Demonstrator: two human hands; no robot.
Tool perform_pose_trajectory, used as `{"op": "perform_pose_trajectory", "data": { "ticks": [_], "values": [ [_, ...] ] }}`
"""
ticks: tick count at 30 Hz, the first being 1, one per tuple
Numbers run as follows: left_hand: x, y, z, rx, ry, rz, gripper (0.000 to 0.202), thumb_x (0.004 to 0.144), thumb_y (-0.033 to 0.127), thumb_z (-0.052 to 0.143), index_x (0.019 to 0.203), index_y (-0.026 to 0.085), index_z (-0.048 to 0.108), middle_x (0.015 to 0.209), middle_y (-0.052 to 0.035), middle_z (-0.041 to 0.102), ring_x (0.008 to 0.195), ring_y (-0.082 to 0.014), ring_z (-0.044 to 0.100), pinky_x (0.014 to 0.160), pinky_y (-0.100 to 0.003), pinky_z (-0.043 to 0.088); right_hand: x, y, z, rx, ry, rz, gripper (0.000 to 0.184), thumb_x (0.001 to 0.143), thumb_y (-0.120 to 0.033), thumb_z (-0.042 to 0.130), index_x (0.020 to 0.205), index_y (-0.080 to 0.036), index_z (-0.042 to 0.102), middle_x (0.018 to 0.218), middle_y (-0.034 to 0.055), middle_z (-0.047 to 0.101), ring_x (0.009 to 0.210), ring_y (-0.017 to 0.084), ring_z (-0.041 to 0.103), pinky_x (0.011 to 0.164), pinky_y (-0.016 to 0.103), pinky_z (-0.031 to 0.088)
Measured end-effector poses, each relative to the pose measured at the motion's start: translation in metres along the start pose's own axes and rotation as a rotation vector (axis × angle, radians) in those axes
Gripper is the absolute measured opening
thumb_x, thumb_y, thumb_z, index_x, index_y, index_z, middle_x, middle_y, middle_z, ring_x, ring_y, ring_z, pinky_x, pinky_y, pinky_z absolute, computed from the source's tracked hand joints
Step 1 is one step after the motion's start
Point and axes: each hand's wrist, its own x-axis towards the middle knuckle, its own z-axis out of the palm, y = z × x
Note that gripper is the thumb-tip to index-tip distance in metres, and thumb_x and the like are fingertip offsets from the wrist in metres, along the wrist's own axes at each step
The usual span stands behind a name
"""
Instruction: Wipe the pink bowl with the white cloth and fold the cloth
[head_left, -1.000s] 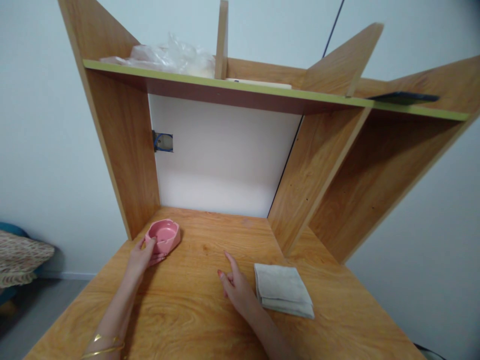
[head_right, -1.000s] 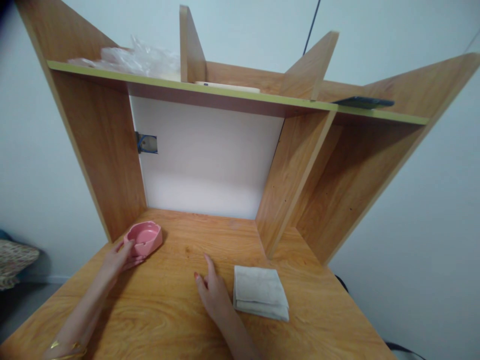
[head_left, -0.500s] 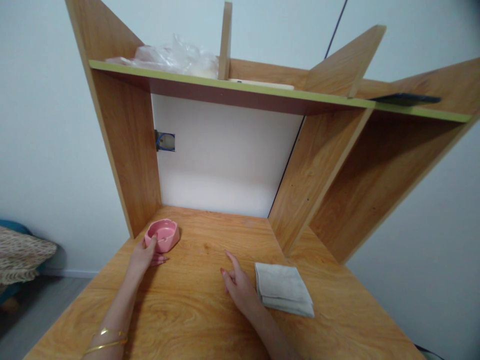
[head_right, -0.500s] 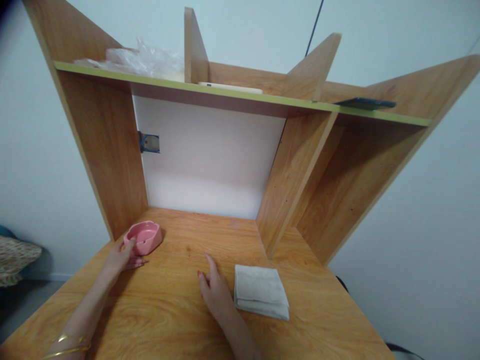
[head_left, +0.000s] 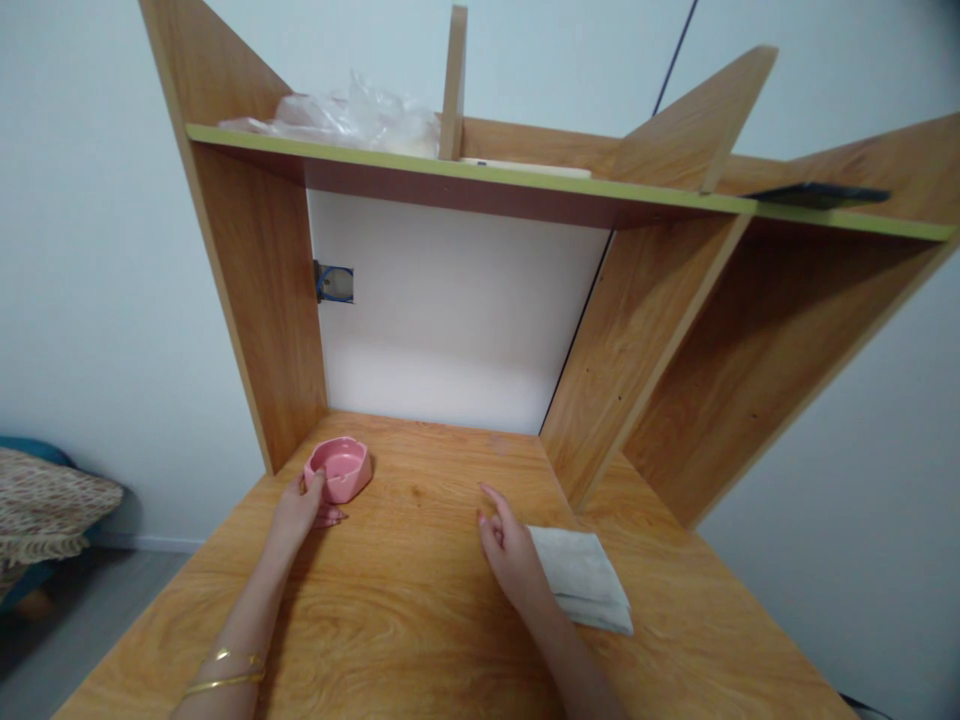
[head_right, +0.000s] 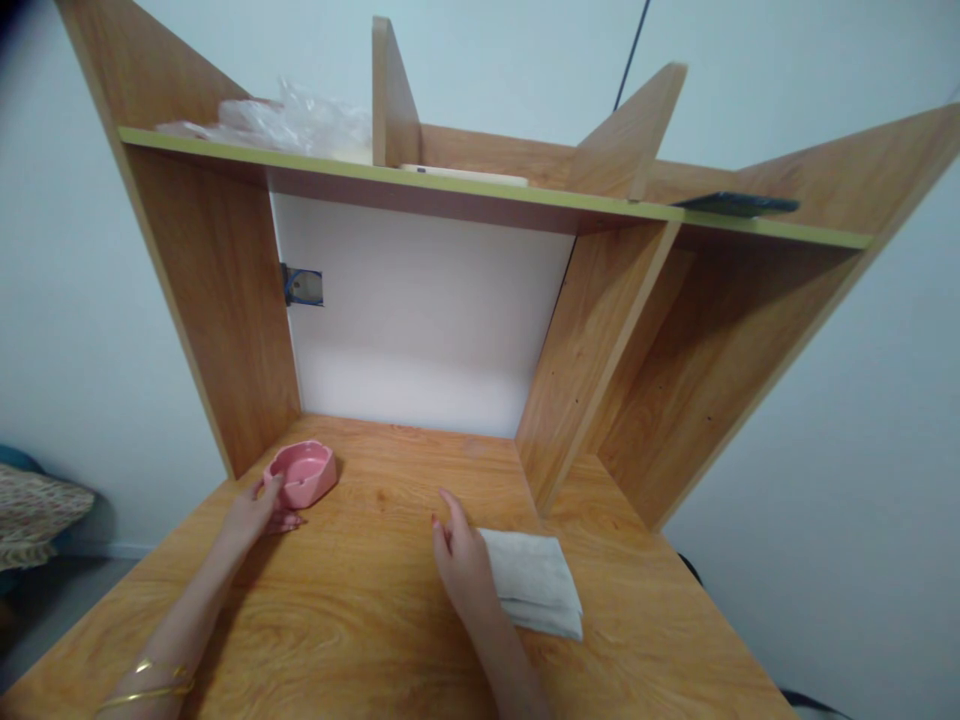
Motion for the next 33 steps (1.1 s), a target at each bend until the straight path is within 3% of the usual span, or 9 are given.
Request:
{"op": "perform_pose_trajectory", "data": {
  "ticks": [3,6,8,11,14,16,23,28,33],
  "values": [
    [-0.004,0.003,-0.002,0.066,0.015,0.045,0.062,0.085,0.03,0.042,0.133,0.004,0.012,0.037,0.0059,0.049,0.029,-0.017,0.052,0.034,-0.024,0.042,0.008,0.008,-0.029,-0.131,0.133,0.068,0.042,0.082,-0.033,0.032,0.118,-0.015,0.045,0.051,-0.0044,0.042,0.048,0.015,0.044,0.047,0.024,0.033],
    [-0.009,0.008,-0.006,0.133,0.093,0.197,0.068,0.084,0.031,0.043,0.134,0.006,0.005,0.044,0.0053,0.052,0.032,-0.0156,0.05,0.037,-0.024,0.041,0.011,0.021,-0.059,-0.357,0.28,0.191,0.039,0.082,-0.027,0.029,0.115,-0.015,0.047,0.074,0.0047,0.058,0.068,0.018,0.055,0.061,0.027,0.038],
    [-0.013,0.011,-0.006,0.153,0.134,0.291,0.062,0.084,0.032,0.041,0.133,0.01,0.013,0.054,0.0026,0.056,0.04,-0.0158,0.053,0.044,-0.025,0.043,0.01,0.029,-0.074,-0.507,0.289,0.252,0.038,0.081,-0.021,0.031,0.114,-0.013,0.048,0.093,0.0104,0.06,0.086,0.02,0.055,0.071,0.028,0.038],
    [-0.022,0.014,0.001,0.185,0.129,0.423,0.045,0.082,0.032,0.04,0.124,0.015,0.034,0.081,-0.0039,0.061,0.063,-0.0179,0.06,0.062,-0.027,0.046,0.006,0.036,-0.088,-0.729,0.249,0.373,0.032,0.079,-0.017,0.034,0.104,-0.012,0.053,0.098,0.0154,0.058,0.097,0.024,0.052,0.077,0.031,0.037],
    [-0.032,0.014,0.014,0.245,0.017,0.57,0.035,0.08,0.031,0.04,0.111,0.018,0.047,0.101,-0.0068,0.058,0.083,-0.0199,0.058,0.078,-0.03,0.042,0.001,0.038,-0.096,-0.877,0.2,0.529,0.031,0.08,-0.017,0.031,0.099,-0.009,0.055,0.097,0.0209,0.057,0.095,0.031,0.052,0.073,0.039,0.038],
    [-0.038,0.012,0.023,0.282,-0.103,0.605,0.031,0.078,0.03,0.041,0.104,0.017,0.052,0.092,-0.0062,0.061,0.084,-0.0211,0.058,0.079,-0.031,0.041,-0.001,0.04,-0.099,-0.89,0.143,0.608,0.035,0.08,-0.015,0.027,0.101,-0.005,0.053,0.1,0.0249,0.055,0.096,0.034,0.052,0.07,0.042,0.038],
    [-0.051,-0.003,0.052,0.201,-0.418,0.387,0.038,0.078,0.044,0.037,0.079,0.013,0.059,0.041,0.0037,0.047,0.039,-0.0142,0.047,0.046,-0.023,0.036,0.0,0.046,-0.089,-0.784,-0.019,0.609,0.031,0.075,-0.009,0.031,0.099,-0.007,0.05,0.079,0.0183,0.062,0.078,0.025,0.06,0.064,0.032,0.038],
    [-0.057,-0.013,0.06,0.253,-0.706,0.242,0.05,0.071,0.058,0.04,0.065,0.012,0.059,0.032,0.006,0.04,0.031,-0.0089,0.036,0.037,-0.019,0.025,0.004,0.034,-0.052,-0.676,-0.088,0.469,0.028,0.071,-0.007,0.035,0.095,-0.015,0.046,0.079,0.0091,0.062,0.077,0.019,0.059,0.062,0.025,0.035],
    [-0.069,-0.014,0.053,0.311,-1.009,0.082,0.052,0.063,0.063,0.05,0.06,0.012,0.058,0.033,0.0049,0.044,0.025,-0.0048,0.025,0.032,-0.019,0.014,0.001,0.023,-0.028,-0.587,-0.104,0.369,0.029,0.069,-0.005,0.035,0.094,-0.017,0.043,0.077,0.0056,0.06,0.074,0.016,0.057,0.06,0.022,0.033]
  ]
}}
